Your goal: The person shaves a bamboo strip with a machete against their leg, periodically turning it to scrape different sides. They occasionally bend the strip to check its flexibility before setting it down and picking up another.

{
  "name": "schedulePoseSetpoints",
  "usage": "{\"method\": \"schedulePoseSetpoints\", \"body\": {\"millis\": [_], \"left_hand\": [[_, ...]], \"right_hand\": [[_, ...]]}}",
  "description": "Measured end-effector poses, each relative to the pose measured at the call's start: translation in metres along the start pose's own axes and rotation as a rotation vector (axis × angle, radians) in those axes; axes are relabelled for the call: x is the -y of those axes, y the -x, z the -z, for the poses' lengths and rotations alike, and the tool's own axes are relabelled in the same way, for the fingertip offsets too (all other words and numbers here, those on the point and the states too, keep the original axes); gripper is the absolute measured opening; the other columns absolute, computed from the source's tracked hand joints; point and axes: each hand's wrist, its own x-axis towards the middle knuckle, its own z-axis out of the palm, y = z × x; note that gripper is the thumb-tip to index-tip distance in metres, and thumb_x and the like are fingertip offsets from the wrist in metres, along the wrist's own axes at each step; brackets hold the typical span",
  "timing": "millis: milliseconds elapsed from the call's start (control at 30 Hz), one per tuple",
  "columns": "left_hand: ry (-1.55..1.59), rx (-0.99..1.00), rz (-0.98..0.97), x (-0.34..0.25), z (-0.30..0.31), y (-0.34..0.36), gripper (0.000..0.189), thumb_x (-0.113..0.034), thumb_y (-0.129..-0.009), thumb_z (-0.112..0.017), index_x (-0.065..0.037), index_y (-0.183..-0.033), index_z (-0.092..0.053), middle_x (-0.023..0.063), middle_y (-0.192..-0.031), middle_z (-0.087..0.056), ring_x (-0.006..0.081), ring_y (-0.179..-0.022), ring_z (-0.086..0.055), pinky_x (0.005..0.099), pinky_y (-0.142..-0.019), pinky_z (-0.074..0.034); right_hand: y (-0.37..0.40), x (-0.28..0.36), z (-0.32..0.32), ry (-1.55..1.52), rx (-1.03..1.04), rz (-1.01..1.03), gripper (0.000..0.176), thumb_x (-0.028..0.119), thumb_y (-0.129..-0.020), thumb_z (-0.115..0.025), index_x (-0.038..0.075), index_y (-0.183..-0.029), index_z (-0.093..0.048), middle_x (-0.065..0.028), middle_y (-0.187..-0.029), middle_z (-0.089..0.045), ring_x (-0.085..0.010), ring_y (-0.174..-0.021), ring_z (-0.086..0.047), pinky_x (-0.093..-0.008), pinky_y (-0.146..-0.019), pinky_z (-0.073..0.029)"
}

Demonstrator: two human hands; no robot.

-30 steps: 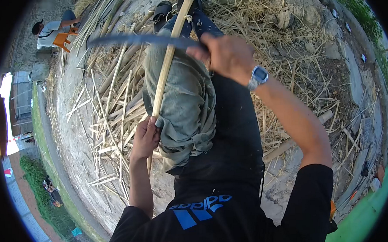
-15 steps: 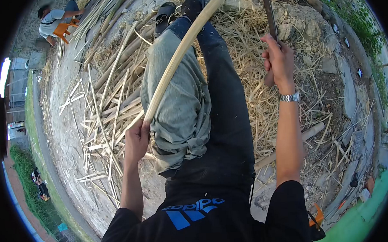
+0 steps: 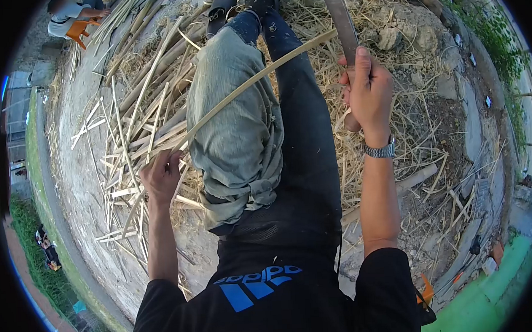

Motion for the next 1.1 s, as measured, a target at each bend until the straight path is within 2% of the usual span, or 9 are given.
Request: {"method": "schedulePoseSetpoints", "body": {"millis": [100, 267, 400, 533, 667, 800, 900, 1000, 1100], "left_hand": [[-0.085, -0.033, -0.079, -0.001, 0.003, -0.006, 0.013, -0.014, -0.087, -0.082, -0.011, -0.085, -0.070, 0.0037, -0.067, -0.068, 0.0206, -0.049, -0.061, 0.0350, -0.046, -0.044], [-0.141, -0.063, -0.090, 0.003, 0.010, -0.006, 0.014, -0.014, -0.085, -0.083, -0.011, -0.084, -0.070, 0.0015, -0.067, -0.068, 0.0194, -0.050, -0.061, 0.0332, -0.047, -0.044], [-0.155, -0.076, -0.148, -0.001, 0.009, -0.015, 0.014, -0.014, -0.084, -0.084, -0.012, -0.082, -0.070, 0.0014, -0.067, -0.068, 0.0186, -0.051, -0.061, 0.0322, -0.047, -0.046], [-0.106, -0.046, -0.122, 0.006, 0.009, -0.014, 0.010, -0.008, -0.086, -0.081, -0.009, -0.089, -0.071, 0.0080, -0.071, -0.071, 0.0242, -0.053, -0.065, 0.0345, -0.050, -0.049], [-0.116, -0.115, -0.148, 0.004, 0.006, -0.014, 0.012, -0.014, -0.086, -0.083, -0.012, -0.082, -0.071, 0.0022, -0.066, -0.068, 0.0183, -0.050, -0.062, 0.0326, -0.046, -0.046], [-0.101, -0.067, -0.155, -0.010, 0.010, -0.030, 0.015, -0.014, -0.086, -0.082, -0.012, -0.079, -0.070, 0.0021, -0.067, -0.069, 0.0179, -0.050, -0.063, 0.0316, -0.045, -0.045], [-0.059, -0.015, -0.097, -0.001, 0.009, -0.020, 0.015, -0.017, -0.086, -0.083, -0.011, -0.081, -0.070, 0.0018, -0.066, -0.068, 0.0185, -0.049, -0.062, 0.0320, -0.045, -0.045], [-0.128, -0.049, -0.122, -0.002, 0.010, -0.011, 0.015, -0.017, -0.086, -0.083, -0.011, -0.082, -0.070, 0.0016, -0.066, -0.067, 0.0188, -0.049, -0.060, 0.0328, -0.046, -0.044], [-0.128, -0.082, -0.147, -0.003, 0.003, -0.015, 0.012, -0.012, -0.086, -0.082, -0.010, -0.085, -0.071, 0.0041, -0.070, -0.069, 0.0226, -0.053, -0.063, 0.0339, -0.050, -0.047]], "right_hand": [[0.011, 0.000, -0.013, -0.081, 0.058, -0.148, 0.057, 0.048, -0.111, -0.043, 0.001, -0.087, -0.065, 0.0020, -0.056, -0.051, -0.0059, -0.043, -0.048, -0.0233, -0.040, -0.038], [0.010, -0.010, 0.004, 0.046, 0.133, -0.139, 0.059, 0.050, -0.111, -0.043, 0.001, -0.087, -0.065, 0.0014, -0.057, -0.052, -0.0061, -0.043, -0.048, -0.0233, -0.039, -0.038], [0.008, -0.011, -0.005, -0.121, 0.047, -0.237, 0.062, 0.052, -0.111, -0.039, 0.001, -0.087, -0.064, 0.0006, -0.056, -0.051, -0.0072, -0.040, -0.048, -0.0245, -0.037, -0.036], [0.031, -0.001, -0.013, -0.108, 0.164, -0.230, 0.062, 0.053, -0.110, -0.040, 0.001, -0.085, -0.062, 0.0003, -0.056, -0.049, -0.0071, -0.039, -0.045, -0.0237, -0.036, -0.035], [0.016, -0.014, -0.004, -0.192, 0.051, -0.264, 0.064, 0.055, -0.110, -0.040, 0.001, -0.085, -0.063, 0.0002, -0.054, -0.050, -0.0065, -0.040, -0.047, -0.0239, -0.036, -0.035], [0.069, 0.009, -0.041, -0.107, 0.442, -0.366, 0.062, 0.053, -0.109, -0.044, 0.002, -0.080, -0.065, 0.0025, -0.056, -0.054, -0.0067, -0.042, -0.049, -0.0227, -0.040, -0.037], [0.071, 0.011, -0.054, -0.085, 0.373, -0.220, 0.061, 0.051, -0.109, -0.047, 0.002, -0.079, -0.066, 0.0019, -0.057, -0.055, -0.0070, -0.043, -0.050, -0.0226, -0.042, -0.039], [0.033, 0.007, -0.035, -0.156, 0.033, -0.268, 0.062, 0.053, -0.110, -0.041, 0.003, -0.082, -0.063, 0.0019, -0.057, -0.051, -0.0056, -0.043, -0.048, -0.0229, -0.037, -0.036], [0.023, 0.000, -0.026, -0.236, -0.056, -0.264, 0.062, 0.054, -0.110, -0.039, 0.004, -0.082, -0.062, 0.0031, -0.055, -0.047, -0.0049, -0.043, -0.048, -0.0224, -0.035, -0.034]]}}
